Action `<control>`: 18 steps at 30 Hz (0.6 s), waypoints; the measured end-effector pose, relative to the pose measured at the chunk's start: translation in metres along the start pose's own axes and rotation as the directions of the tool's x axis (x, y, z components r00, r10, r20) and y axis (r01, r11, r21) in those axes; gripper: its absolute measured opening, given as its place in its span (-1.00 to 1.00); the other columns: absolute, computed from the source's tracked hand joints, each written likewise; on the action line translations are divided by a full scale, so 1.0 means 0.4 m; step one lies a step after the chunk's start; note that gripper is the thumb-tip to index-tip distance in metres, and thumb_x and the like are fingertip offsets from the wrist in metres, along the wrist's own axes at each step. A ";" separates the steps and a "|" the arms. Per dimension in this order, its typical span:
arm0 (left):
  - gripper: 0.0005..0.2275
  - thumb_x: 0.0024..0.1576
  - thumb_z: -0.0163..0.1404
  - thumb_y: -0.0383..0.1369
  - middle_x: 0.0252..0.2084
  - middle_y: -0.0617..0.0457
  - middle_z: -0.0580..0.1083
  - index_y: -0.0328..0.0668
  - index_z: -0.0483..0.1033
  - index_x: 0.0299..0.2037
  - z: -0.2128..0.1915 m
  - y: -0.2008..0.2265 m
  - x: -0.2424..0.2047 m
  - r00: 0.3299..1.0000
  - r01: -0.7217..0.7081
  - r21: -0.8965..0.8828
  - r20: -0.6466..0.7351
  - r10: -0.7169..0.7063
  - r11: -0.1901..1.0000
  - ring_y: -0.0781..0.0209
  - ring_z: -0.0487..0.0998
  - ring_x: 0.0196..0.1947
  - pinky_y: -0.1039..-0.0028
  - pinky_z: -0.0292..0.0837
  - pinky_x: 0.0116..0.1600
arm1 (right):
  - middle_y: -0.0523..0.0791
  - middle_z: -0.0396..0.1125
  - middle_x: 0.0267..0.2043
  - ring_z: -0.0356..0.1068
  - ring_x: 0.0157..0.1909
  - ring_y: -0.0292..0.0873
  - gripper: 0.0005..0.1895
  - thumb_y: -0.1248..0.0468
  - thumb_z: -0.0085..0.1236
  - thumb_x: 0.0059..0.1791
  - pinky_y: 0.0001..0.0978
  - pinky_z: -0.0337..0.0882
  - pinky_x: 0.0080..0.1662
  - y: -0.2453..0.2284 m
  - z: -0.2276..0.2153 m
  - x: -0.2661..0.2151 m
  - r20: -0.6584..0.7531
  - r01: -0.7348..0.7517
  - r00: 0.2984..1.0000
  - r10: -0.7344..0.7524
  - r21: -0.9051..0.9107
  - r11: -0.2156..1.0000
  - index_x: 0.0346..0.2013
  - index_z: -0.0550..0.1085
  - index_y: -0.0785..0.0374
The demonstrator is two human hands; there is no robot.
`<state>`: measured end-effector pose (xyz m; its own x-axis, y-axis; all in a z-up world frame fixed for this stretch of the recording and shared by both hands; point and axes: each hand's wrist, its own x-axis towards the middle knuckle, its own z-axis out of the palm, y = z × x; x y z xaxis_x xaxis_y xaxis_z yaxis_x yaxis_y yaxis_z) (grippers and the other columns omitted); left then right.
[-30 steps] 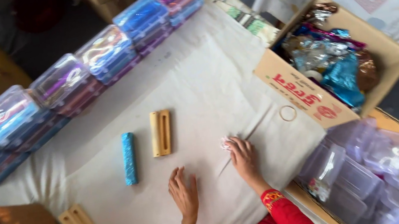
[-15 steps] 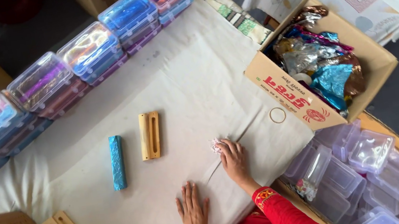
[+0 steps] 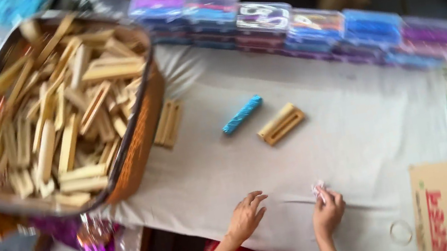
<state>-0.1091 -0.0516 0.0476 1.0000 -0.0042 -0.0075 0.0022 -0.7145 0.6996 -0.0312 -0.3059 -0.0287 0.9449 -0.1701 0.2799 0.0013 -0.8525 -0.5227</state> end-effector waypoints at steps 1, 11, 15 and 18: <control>-0.65 0.22 0.08 -0.33 0.26 -0.03 0.38 -0.08 0.40 0.22 -0.010 0.011 -0.007 0.998 0.031 -0.012 -0.054 -0.031 0.999 -0.04 0.46 0.16 0.14 0.37 0.22 | -0.11 0.40 -0.01 0.40 0.07 0.00 -0.68 0.35 0.28 -0.05 -0.11 0.40 0.10 0.007 0.021 0.014 0.017 0.060 0.998 -0.060 0.009 0.998 -0.03 0.61 -0.02; -0.51 0.07 0.18 -0.35 0.17 -0.06 0.38 -0.16 0.33 0.21 -0.047 0.085 -0.052 0.960 0.050 -0.164 -0.262 -0.093 0.985 -0.09 0.55 -0.04 0.20 0.52 -0.05 | -0.11 0.46 -0.21 0.47 -0.23 -0.24 -0.84 0.40 0.15 -0.03 -0.39 0.51 -0.16 -0.145 0.163 0.022 0.726 -0.385 0.619 -0.299 0.613 0.690 -0.15 0.50 0.30; -0.56 0.00 0.20 -0.34 0.06 0.04 0.48 -0.06 0.42 0.12 -0.027 0.023 -0.060 0.893 0.128 -0.204 -0.402 -0.202 0.971 -0.03 0.59 -0.06 0.25 0.56 -0.10 | -0.17 0.46 -0.19 0.51 -0.17 -0.29 -0.87 0.32 0.14 0.00 -0.36 0.58 -0.13 -0.283 0.125 0.040 0.900 -0.640 0.363 -0.241 0.429 0.638 -0.17 0.48 0.27; -0.71 0.11 0.22 -0.34 -0.04 0.00 0.50 -0.07 0.50 0.03 -0.077 -0.016 -0.074 0.880 0.080 -0.284 -0.430 -0.201 0.956 -0.04 0.60 -0.09 0.25 0.54 -0.08 | -0.11 0.45 -0.19 0.49 -0.18 -0.27 -0.75 0.18 0.16 0.05 -0.36 0.56 -0.09 -0.252 0.194 0.033 0.920 -0.641 0.284 -0.271 0.392 0.660 -0.06 0.51 0.27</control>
<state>-0.1385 -0.0255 0.0654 0.8831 0.4410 0.1601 0.0841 -0.4844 0.8708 0.0064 -0.1838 -0.0349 0.5688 0.6376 -0.5195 -0.4761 -0.2598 -0.8401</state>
